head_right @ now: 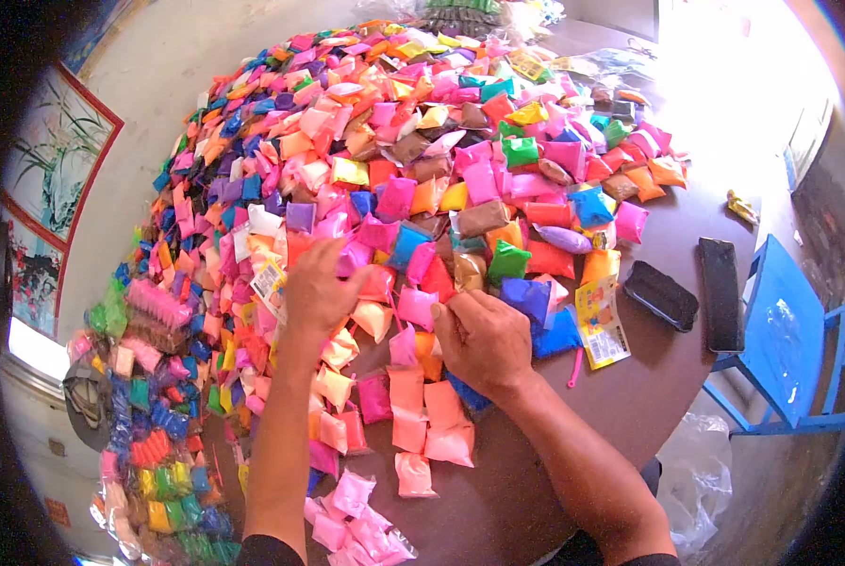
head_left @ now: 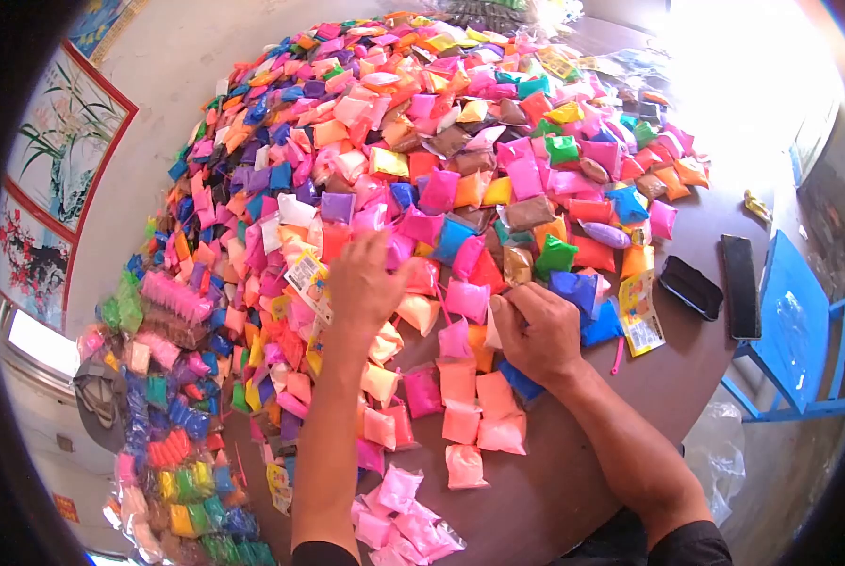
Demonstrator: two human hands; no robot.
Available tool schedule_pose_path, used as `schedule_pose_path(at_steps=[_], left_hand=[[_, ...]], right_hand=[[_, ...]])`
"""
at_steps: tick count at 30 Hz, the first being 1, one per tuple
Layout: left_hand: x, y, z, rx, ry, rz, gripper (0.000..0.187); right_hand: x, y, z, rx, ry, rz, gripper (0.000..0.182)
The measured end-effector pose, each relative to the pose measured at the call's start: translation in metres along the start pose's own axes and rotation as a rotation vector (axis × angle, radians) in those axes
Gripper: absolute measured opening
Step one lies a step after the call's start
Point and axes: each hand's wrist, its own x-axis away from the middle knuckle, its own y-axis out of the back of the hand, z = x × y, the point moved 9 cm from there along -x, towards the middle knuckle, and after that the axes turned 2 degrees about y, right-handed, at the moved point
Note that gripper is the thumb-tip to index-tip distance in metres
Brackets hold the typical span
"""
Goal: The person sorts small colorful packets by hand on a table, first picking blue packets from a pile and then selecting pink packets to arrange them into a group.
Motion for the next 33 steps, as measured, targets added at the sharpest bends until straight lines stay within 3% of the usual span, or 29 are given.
schedule_pose_path(at_steps=[4, 10, 13, 17, 22, 25, 28, 33], left_hand=[[0.004, -0.005, -0.013, 0.054, 0.007, 0.015, 0.039], [0.024, 0.018, 0.017, 0.033, 0.021, -0.066, 0.024], [0.037, 0.03, 0.038, 0.15, 0.186, 0.126, 0.019], [0.044, 0.054, 0.051, 0.352, 0.33, 0.179, 0.02], [0.041, 0.073, 0.022, 0.074, 0.092, 0.186, 0.017], [0.027, 0.059, 0.009, 0.015, 0.09, 0.203, 0.026], [0.007, 0.034, -0.015, 0.052, -0.029, 0.062, 0.039], [-0.026, -0.025, -0.061, 0.083, -0.225, 0.113, 0.061]], right_hand=[[0.0, -0.001, 0.001, -0.007, 0.015, -0.017, 0.024], [0.0, 0.0, 0.001, -0.012, 0.027, -0.021, 0.024], [0.0, 0.001, 0.001, -0.025, 0.029, -0.032, 0.024], [0.0, 0.001, 0.001, -0.009, 0.019, -0.006, 0.024], [0.001, -0.002, -0.001, -0.01, -0.002, 0.0, 0.024], [0.0, 0.001, 0.002, -0.027, 0.016, -0.021, 0.025], [0.001, -0.001, 0.0, -0.012, 0.021, -0.029, 0.025], [0.0, 0.001, 0.002, -0.03, 0.028, -0.038, 0.024]])
